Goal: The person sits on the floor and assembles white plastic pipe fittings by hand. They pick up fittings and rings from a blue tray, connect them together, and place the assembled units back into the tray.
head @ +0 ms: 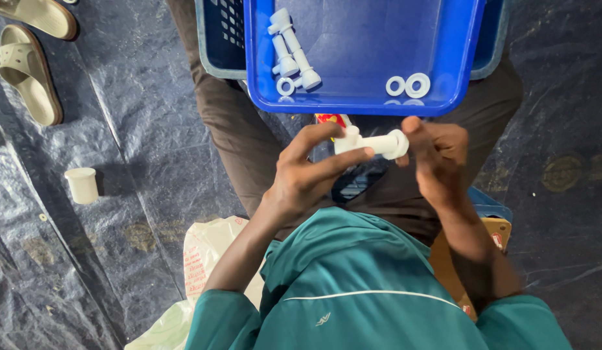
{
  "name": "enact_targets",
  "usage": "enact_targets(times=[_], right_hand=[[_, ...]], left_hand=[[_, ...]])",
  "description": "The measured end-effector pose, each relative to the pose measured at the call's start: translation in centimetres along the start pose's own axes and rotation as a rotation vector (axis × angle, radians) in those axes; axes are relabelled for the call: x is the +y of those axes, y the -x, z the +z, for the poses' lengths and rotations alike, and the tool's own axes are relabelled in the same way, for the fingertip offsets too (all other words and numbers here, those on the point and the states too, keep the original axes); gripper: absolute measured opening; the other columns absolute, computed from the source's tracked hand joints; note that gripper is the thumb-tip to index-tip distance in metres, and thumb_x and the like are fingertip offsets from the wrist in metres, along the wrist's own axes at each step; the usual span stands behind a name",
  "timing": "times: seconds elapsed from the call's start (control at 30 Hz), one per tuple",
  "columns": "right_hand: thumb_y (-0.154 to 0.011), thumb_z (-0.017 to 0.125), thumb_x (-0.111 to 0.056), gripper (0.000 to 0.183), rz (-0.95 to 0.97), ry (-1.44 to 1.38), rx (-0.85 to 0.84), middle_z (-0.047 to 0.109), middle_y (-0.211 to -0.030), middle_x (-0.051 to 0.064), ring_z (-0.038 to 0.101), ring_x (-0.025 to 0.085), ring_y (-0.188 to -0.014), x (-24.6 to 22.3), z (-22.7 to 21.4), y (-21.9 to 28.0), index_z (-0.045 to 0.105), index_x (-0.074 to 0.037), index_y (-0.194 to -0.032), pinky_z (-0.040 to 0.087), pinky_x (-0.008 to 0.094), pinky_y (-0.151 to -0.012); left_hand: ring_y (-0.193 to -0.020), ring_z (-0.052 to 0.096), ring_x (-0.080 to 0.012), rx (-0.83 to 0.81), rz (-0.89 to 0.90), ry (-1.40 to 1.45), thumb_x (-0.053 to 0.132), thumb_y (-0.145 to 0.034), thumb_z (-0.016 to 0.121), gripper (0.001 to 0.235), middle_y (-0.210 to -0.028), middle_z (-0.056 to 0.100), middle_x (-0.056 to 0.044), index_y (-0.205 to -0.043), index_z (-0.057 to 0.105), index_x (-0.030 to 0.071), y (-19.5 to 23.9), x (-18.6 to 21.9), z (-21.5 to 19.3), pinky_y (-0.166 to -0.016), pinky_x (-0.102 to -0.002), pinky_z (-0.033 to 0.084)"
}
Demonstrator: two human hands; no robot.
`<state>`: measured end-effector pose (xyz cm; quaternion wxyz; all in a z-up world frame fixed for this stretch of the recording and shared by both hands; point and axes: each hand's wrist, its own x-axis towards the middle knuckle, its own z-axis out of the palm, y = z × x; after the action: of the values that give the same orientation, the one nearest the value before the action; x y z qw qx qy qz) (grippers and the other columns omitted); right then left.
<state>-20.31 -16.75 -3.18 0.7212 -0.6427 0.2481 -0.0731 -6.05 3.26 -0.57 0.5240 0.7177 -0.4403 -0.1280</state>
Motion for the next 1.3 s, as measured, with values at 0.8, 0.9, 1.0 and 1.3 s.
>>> enact_targets(times=[0.8, 0.9, 1.0, 1.3], right_hand=[[-0.109, 0.07, -0.006, 0.022, 0.046, -0.141, -0.044, 0.058, -0.131, 0.009, 0.057, 0.013, -0.114, 7.0, 5.9, 2.9, 0.066, 0.007, -0.126, 0.046, 0.028, -0.101], [-0.106, 0.069, -0.008, 0.029, 0.097, -0.4, -0.019, 0.056, -0.14, 0.007, 0.059, 0.015, -0.114, 7.9, 5.7, 2.9, 0.064, 0.001, -0.133, 0.05, 0.029, -0.1], [-0.103, 0.068, -0.01, 0.037, 0.343, -0.772, 0.042, 0.061, -0.13, 0.013, 0.062, 0.017, -0.105, 7.9, 5.1, 2.8, 0.063, 0.0, -0.138, 0.054, 0.032, -0.093], [-0.106, 0.071, -0.019, 0.027, 0.344, -1.028, 0.117, 0.063, -0.124, 0.015, 0.066, 0.027, -0.11, 5.7, 2.3, 3.8, 0.057, -0.004, -0.124, 0.058, 0.04, -0.08]], left_hand=[[-0.104, 0.07, -0.0079, 0.092, -0.763, 0.512, 0.015, -0.094, 0.081, 0.043, -0.108, 0.077, -0.009, -0.13, 0.061, 0.001, 4.8, -1.8, 3.6, -0.093, -0.026, 0.057], [-0.105, 0.074, -0.01, 0.065, -0.745, 0.445, 0.021, -0.092, 0.082, 0.044, -0.106, 0.079, -0.008, -0.127, 0.061, 0.004, 4.2, -1.9, 3.6, -0.092, -0.027, 0.058], [-0.094, 0.074, -0.0165, -0.003, -0.621, 0.192, 0.033, -0.087, 0.082, 0.044, -0.097, 0.076, -0.007, -0.118, 0.065, 0.007, 2.7, -1.8, 3.6, -0.082, -0.03, 0.056], [-0.076, 0.07, -0.0208, 0.024, -0.446, -0.074, 0.034, -0.101, 0.073, 0.019, -0.085, 0.07, -0.001, -0.109, 0.072, 0.017, -4.9, -6.3, 8.2, -0.067, -0.037, 0.053]])
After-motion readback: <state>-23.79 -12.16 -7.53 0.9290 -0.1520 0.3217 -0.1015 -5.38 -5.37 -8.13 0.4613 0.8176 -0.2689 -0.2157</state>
